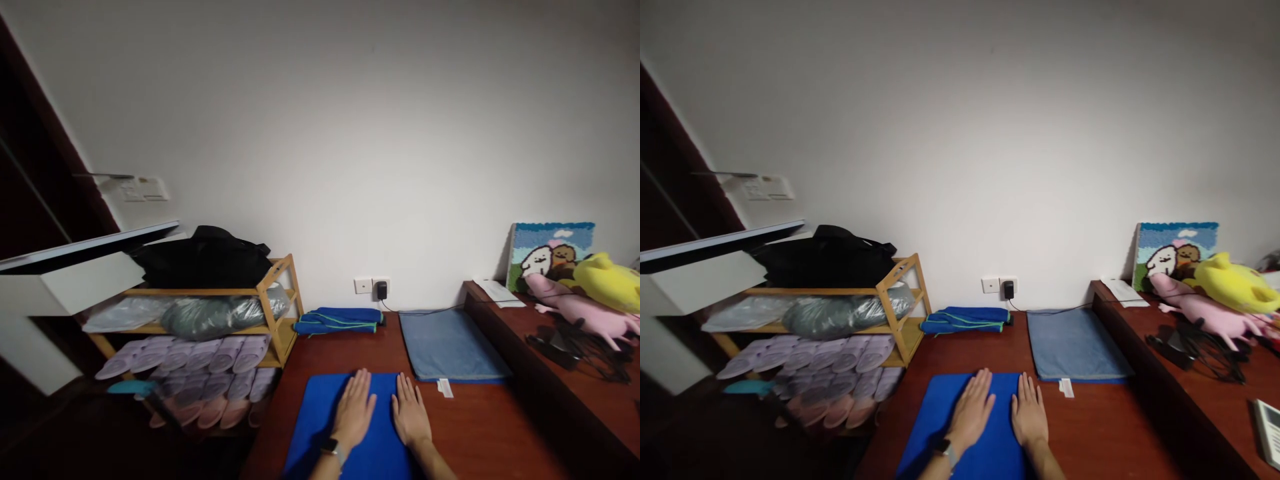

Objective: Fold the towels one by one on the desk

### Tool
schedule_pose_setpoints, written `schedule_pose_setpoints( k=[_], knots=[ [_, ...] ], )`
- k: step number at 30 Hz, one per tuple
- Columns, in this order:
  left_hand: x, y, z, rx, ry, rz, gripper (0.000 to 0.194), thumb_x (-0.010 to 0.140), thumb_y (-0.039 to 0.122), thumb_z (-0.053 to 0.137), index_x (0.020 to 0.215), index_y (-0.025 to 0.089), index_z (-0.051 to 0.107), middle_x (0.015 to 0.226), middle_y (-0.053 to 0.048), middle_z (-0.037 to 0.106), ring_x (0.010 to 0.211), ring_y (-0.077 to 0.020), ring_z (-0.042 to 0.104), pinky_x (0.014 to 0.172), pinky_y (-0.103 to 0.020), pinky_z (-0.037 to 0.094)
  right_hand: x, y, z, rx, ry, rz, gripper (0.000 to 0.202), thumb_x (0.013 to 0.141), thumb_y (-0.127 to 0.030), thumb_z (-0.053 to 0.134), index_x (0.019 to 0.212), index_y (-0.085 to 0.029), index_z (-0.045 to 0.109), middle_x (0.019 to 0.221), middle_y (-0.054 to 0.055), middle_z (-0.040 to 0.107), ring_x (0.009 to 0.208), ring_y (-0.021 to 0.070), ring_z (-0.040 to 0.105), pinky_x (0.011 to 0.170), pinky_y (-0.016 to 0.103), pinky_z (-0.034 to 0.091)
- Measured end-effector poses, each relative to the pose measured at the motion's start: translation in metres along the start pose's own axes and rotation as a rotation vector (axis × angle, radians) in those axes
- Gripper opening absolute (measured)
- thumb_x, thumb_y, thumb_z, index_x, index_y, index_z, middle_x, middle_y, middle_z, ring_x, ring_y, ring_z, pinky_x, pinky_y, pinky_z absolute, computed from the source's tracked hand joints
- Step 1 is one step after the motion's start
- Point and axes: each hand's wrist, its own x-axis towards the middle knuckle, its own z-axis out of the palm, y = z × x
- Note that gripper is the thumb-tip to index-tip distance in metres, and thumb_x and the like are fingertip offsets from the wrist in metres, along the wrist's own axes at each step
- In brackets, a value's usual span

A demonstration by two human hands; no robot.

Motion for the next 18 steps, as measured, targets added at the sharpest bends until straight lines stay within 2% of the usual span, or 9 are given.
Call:
schedule_pose_setpoints(
  k=[2,3,5,6,8,11,14,16,18],
  knots=[
    [0.008,0.041,0.013,-0.064,-0.058,0.042,0.058,0.107,0.047,0.022,0.162,0.026,0.02,0.166,0.0,0.032,0.152,-0.0196,0.03,0.125,-0.042,0.031,-0.001,0.004,0.005,-0.014,-0.006,-0.042,0.065,0.099,-0.038,0.02,0.159,-0.014,0.027,0.168,0.004,0.017,0.156,0.0216,0.013,0.128,0.044,0.011],
    [0.01,0.056,0.018,-0.099,-0.081,0.035,0.057,0.108,0.045,0.017,0.161,0.026,0.022,0.165,0.0,0.034,0.153,-0.0187,0.029,0.126,-0.042,0.028,-0.001,0.005,0.008,-0.025,-0.01,-0.065,0.064,0.099,-0.037,0.022,0.158,-0.016,0.03,0.168,0.004,0.018,0.156,0.0224,0.012,0.127,0.045,0.01],
    [0.01,0.067,0.025,-0.149,-0.118,0.006,0.058,0.108,0.044,0.011,0.161,0.025,0.024,0.166,-0.001,0.033,0.154,-0.018,0.027,0.128,-0.043,0.024,-0.001,0.007,0.012,-0.039,-0.008,-0.087,0.063,0.098,-0.035,0.024,0.157,-0.017,0.034,0.168,0.004,0.017,0.157,0.0235,0.011,0.127,0.047,0.009],
    [0.007,0.063,0.025,-0.16,-0.137,-0.01,0.059,0.107,0.045,0.011,0.161,0.025,0.024,0.166,-0.001,0.031,0.154,-0.0183,0.025,0.128,-0.043,0.023,-0.001,0.008,0.013,-0.04,-0.003,-0.081,0.064,0.098,-0.035,0.023,0.158,-0.016,0.033,0.168,0.004,0.018,0.157,0.0236,0.011,0.127,0.047,0.009],
    [-0.001,0.038,0.02,-0.142,-0.176,-0.062,0.062,0.106,0.051,0.013,0.161,0.024,0.023,0.167,-0.002,0.027,0.155,-0.0202,0.022,0.129,-0.045,0.022,0.0,0.007,0.012,-0.03,0.008,-0.05,0.066,0.099,-0.038,0.02,0.159,-0.011,0.028,0.168,0.006,0.018,0.156,0.0231,0.012,0.127,0.045,0.011],
    [-0.022,-0.024,0.004,-0.049,-0.21,-0.211,0.067,0.105,0.057,0.016,0.161,0.021,0.022,0.167,-0.005,0.025,0.155,-0.024,0.022,0.128,-0.049,0.021,0.0,0.004,0.009,0.003,0.023,-0.021,0.069,0.1,-0.042,0.017,0.159,-0.009,0.023,0.168,0.006,0.019,0.156,0.0221,0.014,0.128,0.043,0.011],
    [-0.044,-0.08,-0.01,0.045,-0.161,-0.333,0.068,0.105,0.058,0.017,0.161,0.02,0.022,0.166,-0.006,0.028,0.154,-0.0239,0.024,0.127,-0.049,0.023,0.0,0.002,0.006,0.016,0.022,-0.009,0.07,0.1,-0.044,0.017,0.16,-0.009,0.023,0.168,0.006,0.019,0.156,0.0214,0.014,0.128,0.043,0.011],
    [-0.056,-0.1,-0.017,0.079,-0.141,-0.357,0.07,0.105,0.059,0.018,0.161,0.019,0.022,0.167,-0.006,0.027,0.155,-0.0228,0.023,0.127,-0.047,0.023,-0.001,0.001,0.004,0.009,0.015,0.004,0.07,0.099,-0.044,0.017,0.16,-0.009,0.022,0.168,0.006,0.018,0.156,0.0211,0.013,0.128,0.042,0.01],
    [-0.061,-0.105,-0.019,0.092,-0.14,-0.358,0.072,0.104,0.06,0.018,0.161,0.015,0.023,0.167,-0.008,0.025,0.155,-0.0224,0.022,0.127,-0.045,0.023,-0.001,0.0,0.001,0.0,0.007,0.013,0.07,0.1,-0.044,0.017,0.16,-0.009,0.02,0.168,0.006,0.017,0.156,0.0206,0.013,0.127,0.041,0.009]
  ],
)
